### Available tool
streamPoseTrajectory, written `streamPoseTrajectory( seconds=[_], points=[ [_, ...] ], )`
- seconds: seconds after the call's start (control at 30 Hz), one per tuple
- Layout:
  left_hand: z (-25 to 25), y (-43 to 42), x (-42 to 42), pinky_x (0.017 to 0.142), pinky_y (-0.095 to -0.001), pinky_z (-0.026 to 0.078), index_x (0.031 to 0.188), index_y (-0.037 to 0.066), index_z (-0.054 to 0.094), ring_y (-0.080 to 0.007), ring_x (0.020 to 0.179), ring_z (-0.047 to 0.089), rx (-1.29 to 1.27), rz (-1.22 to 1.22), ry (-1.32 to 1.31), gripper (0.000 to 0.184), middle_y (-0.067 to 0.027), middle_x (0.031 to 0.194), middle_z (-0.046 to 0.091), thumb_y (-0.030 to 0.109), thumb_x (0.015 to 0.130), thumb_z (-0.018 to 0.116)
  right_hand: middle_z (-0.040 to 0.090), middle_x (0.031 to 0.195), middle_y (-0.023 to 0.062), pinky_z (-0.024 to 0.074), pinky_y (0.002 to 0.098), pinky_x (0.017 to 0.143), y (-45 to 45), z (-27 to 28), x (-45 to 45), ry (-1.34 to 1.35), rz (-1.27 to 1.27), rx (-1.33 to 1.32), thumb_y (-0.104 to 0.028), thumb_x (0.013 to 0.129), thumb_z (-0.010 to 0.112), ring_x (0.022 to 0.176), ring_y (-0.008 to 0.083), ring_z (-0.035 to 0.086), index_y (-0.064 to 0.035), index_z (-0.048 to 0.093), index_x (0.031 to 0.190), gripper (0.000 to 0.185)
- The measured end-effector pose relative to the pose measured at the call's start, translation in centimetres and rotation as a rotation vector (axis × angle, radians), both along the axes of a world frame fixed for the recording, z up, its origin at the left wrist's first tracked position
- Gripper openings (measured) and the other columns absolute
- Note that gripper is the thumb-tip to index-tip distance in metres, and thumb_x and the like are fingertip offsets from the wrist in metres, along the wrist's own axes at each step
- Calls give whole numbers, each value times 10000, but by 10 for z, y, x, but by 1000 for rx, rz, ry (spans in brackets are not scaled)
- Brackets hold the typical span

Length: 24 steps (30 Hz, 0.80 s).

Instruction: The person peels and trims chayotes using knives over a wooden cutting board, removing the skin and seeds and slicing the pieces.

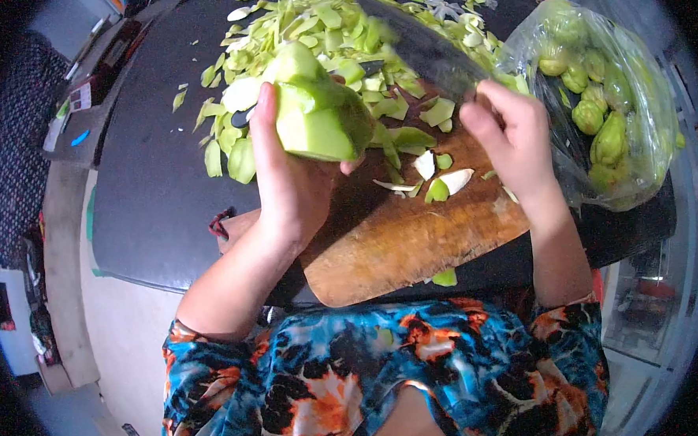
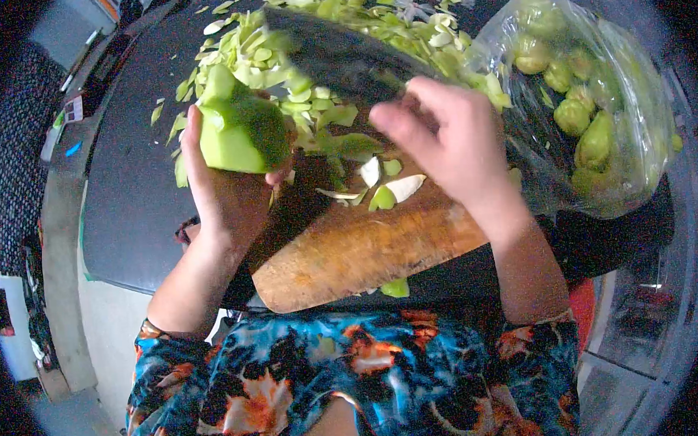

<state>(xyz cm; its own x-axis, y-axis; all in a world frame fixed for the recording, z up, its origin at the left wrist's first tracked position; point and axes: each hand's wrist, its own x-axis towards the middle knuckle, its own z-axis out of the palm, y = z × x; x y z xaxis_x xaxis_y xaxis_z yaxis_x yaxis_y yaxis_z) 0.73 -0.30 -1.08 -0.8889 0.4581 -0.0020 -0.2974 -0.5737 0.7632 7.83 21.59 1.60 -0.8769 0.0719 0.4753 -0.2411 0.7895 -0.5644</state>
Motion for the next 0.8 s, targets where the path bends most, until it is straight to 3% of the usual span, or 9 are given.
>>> streamPoseTrajectory(
  seconds=[0.13,0.17,0.27,0.33,0.4,0.43,0.53,0.6,0.8],
  points=[
    [-5,6,9,872,-406,468,1222,76,487,-236,1052,562,23,81,-205,647,-108,1144,576,613,886,359,512,535,58,412,327,469,-20,11,14,58,309,130,-481,706,723,503,243,553,-84,494,584,474],
    [1,-2,5,1033,-431,343,1285,85,449,-261,1157,497,118,-148,-286,671,-122,1242,528,618,885,363,510,535,59,412,327,469,-23,13,15,73,355,127,-485,705,722,502,243,552,-85,494,583,476],
    [-22,0,-1,975,-418,402,1306,103,415,-267,1096,535,87,-31,-131,544,-129,1204,538,441,888,504,505,533,62,409,328,470,-21,12,14,88,332,125,-486,707,720,500,242,549,-81,497,585,478],
    [-23,2,-15,900,-341,442,1305,40,349,-246,1058,540,-504,128,339,652,-91,1164,526,60,716,627,504,531,67,391,312,457,-13,8,10,111,253,128,-450,728,721,481,218,536,-64,504,596,461],
    [-7,4,-17,851,-297,459,1284,14,342,-202,1007,556,-923,452,1125,698,-80,1110,535,27,656,647,495,524,63,351,271,437,-6,5,7,80,160,-8,-383,775,705,454,137,482,-29,518,630,426],
    [-2,4,-15,832,-281,462,1262,13,358,-153,957,568,-959,498,1175,669,-60,1053,547,39,671,670,494,524,62,351,270,439,-4,5,6,77,136,-52,-386,781,699,457,132,479,-25,518,634,429],
    [5,6,-9,841,-301,459,1257,26,389,-136,930,575,-492,181,516,626,-41,1042,562,67,703,677,500,527,63,355,271,443,-3,6,8,91,116,-102,-393,791,688,462,135,481,-21,518,639,436],
    [1,-1,-18,752,-279,467,1268,62,427,-119,927,582,-500,37,253,578,-31,1047,581,191,756,662,505,531,65,359,273,446,-4,7,8,88,132,-92,-397,792,687,466,142,486,-21,521,641,438],
    [-3,0,-20,611,-280,470,1161,91,499,-203,862,627,-267,-43,-17,551,-60,960,619,534,834,529,525,539,74,388,271,460,-8,3,8,27,177,-87,-397,784,695,482,162,529,-23,534,644,431]
  ],
)
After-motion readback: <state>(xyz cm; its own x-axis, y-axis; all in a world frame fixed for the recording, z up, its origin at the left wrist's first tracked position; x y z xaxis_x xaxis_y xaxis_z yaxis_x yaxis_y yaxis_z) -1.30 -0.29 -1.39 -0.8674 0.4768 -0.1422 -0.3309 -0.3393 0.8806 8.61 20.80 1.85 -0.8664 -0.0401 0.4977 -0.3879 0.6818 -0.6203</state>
